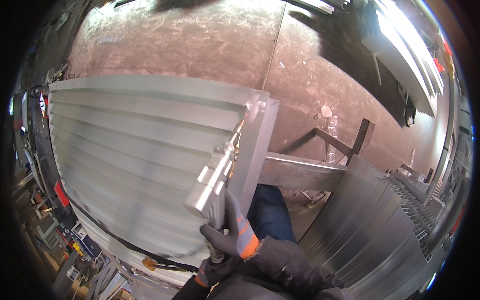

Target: The person welds the edges of a large corrugated metal panel using a handheld welding torch. They move the torch along the seams to create welds, occasionally repositioning the panel and adjusting their stance. A rubber mallet rests on the panel during the process.

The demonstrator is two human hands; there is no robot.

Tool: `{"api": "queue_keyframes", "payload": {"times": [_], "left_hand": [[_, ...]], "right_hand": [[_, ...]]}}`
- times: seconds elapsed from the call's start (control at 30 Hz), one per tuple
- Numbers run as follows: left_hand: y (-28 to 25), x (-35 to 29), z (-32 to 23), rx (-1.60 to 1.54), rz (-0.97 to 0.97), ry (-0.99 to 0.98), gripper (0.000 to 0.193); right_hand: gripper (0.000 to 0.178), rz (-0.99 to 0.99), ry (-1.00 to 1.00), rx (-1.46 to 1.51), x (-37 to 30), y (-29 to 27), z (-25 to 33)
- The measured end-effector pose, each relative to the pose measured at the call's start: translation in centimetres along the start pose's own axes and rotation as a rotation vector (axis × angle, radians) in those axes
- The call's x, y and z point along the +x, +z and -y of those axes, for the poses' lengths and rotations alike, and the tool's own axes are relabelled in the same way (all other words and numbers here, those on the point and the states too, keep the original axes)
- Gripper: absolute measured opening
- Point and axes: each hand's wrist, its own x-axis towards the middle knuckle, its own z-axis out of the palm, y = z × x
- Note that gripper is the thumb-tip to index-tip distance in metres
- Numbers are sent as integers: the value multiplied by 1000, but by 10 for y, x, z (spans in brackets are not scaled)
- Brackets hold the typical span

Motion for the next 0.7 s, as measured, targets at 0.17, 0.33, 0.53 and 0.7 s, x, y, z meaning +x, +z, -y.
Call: {"api": "queue_keyframes", "payload": {"times": [0.17, 0.33, 0.53, 0.7], "left_hand": [[-45, -16, -56, -23, -123, -273, 18], [-53, -3, -100, -83, -283, -220, 17], [-65, -1, -118, 108, -318, -174, 21], [-74, -2, -120, 185, -256, -111, 23]], "right_hand": [[97, -100, 14, 130, 38, 30, 13], [97, -212, 13, 81, 67, 43, 13], [86, -249, -5, 67, 81, 53, 13], [85, -255, -8, 110, 85, 58, 19]]}}
